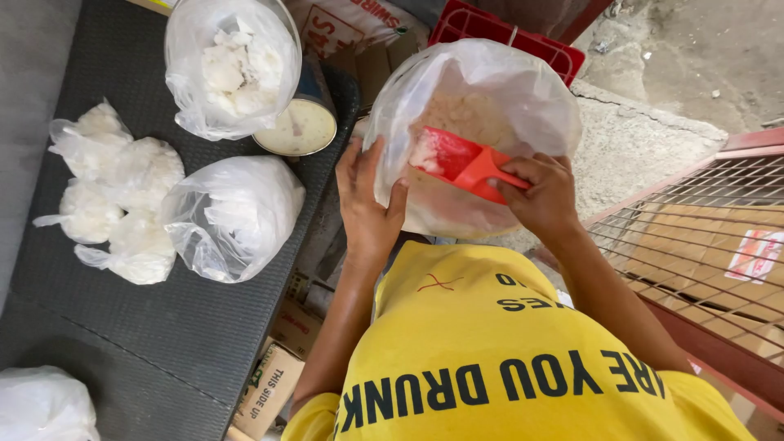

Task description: Portioning a white powdery substance from a large bag into a metal bowl using a red scoop.

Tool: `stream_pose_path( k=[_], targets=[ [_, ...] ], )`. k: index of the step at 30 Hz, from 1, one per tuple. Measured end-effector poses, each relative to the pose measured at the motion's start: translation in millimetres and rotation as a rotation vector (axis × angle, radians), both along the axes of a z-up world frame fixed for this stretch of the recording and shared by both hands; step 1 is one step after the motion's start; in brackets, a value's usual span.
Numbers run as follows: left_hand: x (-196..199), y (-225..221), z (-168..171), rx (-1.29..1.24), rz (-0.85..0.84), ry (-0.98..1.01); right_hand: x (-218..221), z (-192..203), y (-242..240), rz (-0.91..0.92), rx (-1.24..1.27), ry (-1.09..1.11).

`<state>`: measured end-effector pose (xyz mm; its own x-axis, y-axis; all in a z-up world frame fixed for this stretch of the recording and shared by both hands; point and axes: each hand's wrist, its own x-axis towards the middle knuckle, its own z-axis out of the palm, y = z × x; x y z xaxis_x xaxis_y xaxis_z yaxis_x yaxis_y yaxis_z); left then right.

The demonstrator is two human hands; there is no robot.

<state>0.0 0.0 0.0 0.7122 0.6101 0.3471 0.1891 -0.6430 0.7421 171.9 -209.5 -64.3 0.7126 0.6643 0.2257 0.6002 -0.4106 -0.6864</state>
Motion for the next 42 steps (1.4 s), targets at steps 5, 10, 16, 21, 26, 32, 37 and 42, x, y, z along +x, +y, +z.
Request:
stream_pose_path(
  k=[5,10,16,21,26,32,37,42],
  targets=[
    [17,4,-17,0.178,-0.04,0.027,-3,24,-28,-0.075,-0.042,0.06],
    [21,15,-15,0.2,-0.003,0.036,5,56,-39,-0.056,0.037,0.002],
    [9,50,33,0.245,0.074,-0.056,35,96,-19,-0.012,0.238,0.082],
    [-12,108,63,0.498,0.346,-0.06,50,152,48,0.115,0.258,-0.109],
    [-32,171,49,0.468,0.446,0.046,65,157,135,0.315,0.271,-0.403],
    [-32,205,30,0.246,0.402,0.253,44,160,241,0.453,0.185,-0.686],
    [-26,219,19,0.137,0.379,0.314,21,162,290,0.581,0.063,-1.011],
    [-29,220,24,0.121,0.348,0.128,-3,187,306,0.6,-0.127,-1.415]
  ],
)
